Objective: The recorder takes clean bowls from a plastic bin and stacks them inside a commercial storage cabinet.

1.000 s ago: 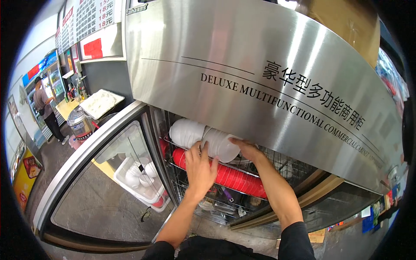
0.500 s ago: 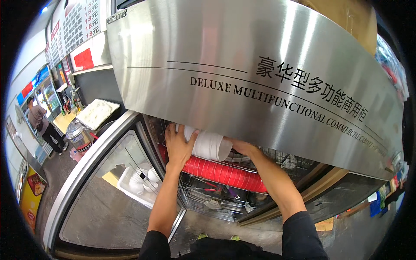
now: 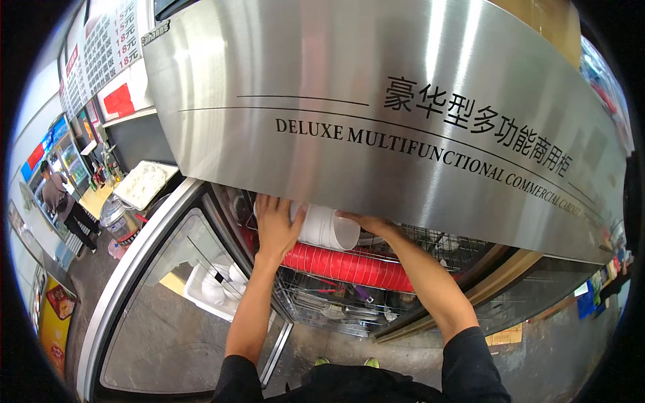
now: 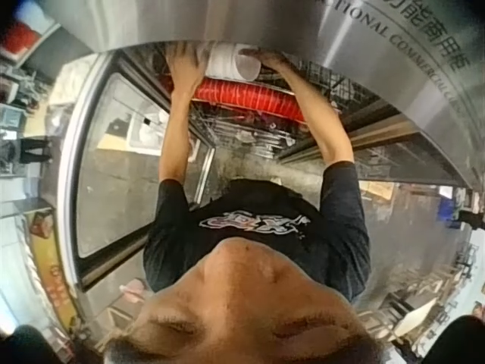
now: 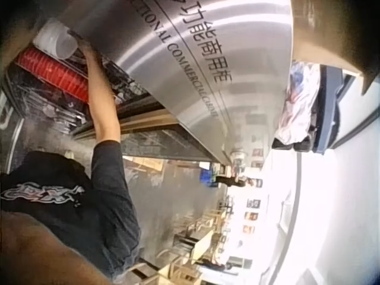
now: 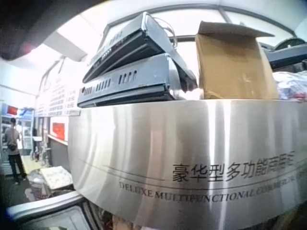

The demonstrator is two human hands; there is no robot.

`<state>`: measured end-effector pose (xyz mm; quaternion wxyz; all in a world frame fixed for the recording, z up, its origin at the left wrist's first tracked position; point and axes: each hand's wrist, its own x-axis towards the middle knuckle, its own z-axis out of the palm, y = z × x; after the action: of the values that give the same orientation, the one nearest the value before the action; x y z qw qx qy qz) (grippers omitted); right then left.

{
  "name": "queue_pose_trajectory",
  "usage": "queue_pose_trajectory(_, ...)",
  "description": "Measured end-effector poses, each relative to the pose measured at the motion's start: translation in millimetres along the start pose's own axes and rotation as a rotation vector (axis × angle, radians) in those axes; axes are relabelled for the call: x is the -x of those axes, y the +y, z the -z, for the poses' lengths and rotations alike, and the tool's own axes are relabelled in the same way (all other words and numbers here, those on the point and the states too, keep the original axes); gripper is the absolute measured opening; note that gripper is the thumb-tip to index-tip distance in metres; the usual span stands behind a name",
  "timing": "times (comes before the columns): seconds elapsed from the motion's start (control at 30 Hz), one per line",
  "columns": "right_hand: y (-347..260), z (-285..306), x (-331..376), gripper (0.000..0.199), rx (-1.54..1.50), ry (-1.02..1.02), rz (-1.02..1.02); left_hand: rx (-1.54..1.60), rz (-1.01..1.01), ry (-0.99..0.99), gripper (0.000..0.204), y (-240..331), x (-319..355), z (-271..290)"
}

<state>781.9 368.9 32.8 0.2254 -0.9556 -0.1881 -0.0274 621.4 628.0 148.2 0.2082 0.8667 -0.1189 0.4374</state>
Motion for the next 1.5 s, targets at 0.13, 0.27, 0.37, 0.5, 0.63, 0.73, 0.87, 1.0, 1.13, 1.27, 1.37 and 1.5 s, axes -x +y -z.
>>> queue_pose_trajectory(0.13, 5.2, -14.8, -2.9, 0.057, 0.031, 0.071, -0.004, 0.042, -0.120, -0.086, 0.050, 4.6, 4.2, -6.8)
queue_pose_trajectory(0.27, 11.4, -20.4, -2.2, 0.058, 0.077, 0.145, -0.014, 0.078, -0.245, -0.207, 0.061, 7.9, 4.1, -8.9)
queue_pose_trajectory(0.37, 7.6, -20.8, -2.6, 0.059, 0.106, 0.196, -0.015, 0.031, -0.289, -0.203, 0.070, 5.5, 3.6, -6.2)
queue_pose_trajectory(0.5, 16.2, -17.8, -4.5, 0.059, -0.092, 0.158, 0.018, 0.009, -0.351, -0.174, 0.083, 4.4, 1.9, -12.3)
queue_pose_trajectory(0.63, -23.9, -6.0, 0.7, 0.065, -0.062, 0.136, -0.028, -0.003, -0.328, -0.151, 0.076, 1.7, 8.1, -4.1)
queue_pose_trajectory(0.73, -25.8, 8.7, 5.2, 0.069, 0.071, 0.069, -0.066, 0.009, -0.360, -0.148, 0.075, 24.1, 4.7, -9.4)
queue_pose_trajectory(0.87, 3.7, -7.9, 6.3, 0.071, 0.405, 0.190, -0.068, 0.038, -0.367, -0.218, 0.065, 53.2, 0.3, -25.5)
queue_pose_trajectory(1.0, -32.6, 20.8, 31.4, 0.059, -0.176, 0.149, -0.097, -0.024, -0.349, -0.205, 0.048, 44.4, 7.5, -29.1)
queue_pose_trajectory(1.13, -56.8, 64.0, 34.0, 0.043, -0.012, -0.092, 0.020, -0.037, -0.435, -0.044, 0.049, 44.7, 3.5, -35.0)
queue_pose_trajectory(1.27, -47.5, 59.0, 39.9, 0.042, 0.108, 0.072, 0.094, -0.029, -0.449, -0.051, 0.043, 49.7, 3.9, -41.7)
queue_pose_trajectory(1.37, -47.6, 53.6, 35.9, 0.042, 0.106, 0.076, 0.127, -0.050, -0.471, -0.051, 0.041, 53.5, -0.5, -37.2)
queue_pose_trajectory(1.5, -42.3, 54.6, 34.9, 0.043, 0.111, 0.096, 0.184, -0.010, -0.541, 0.015, 0.044, 57.1, -3.7, -39.1)
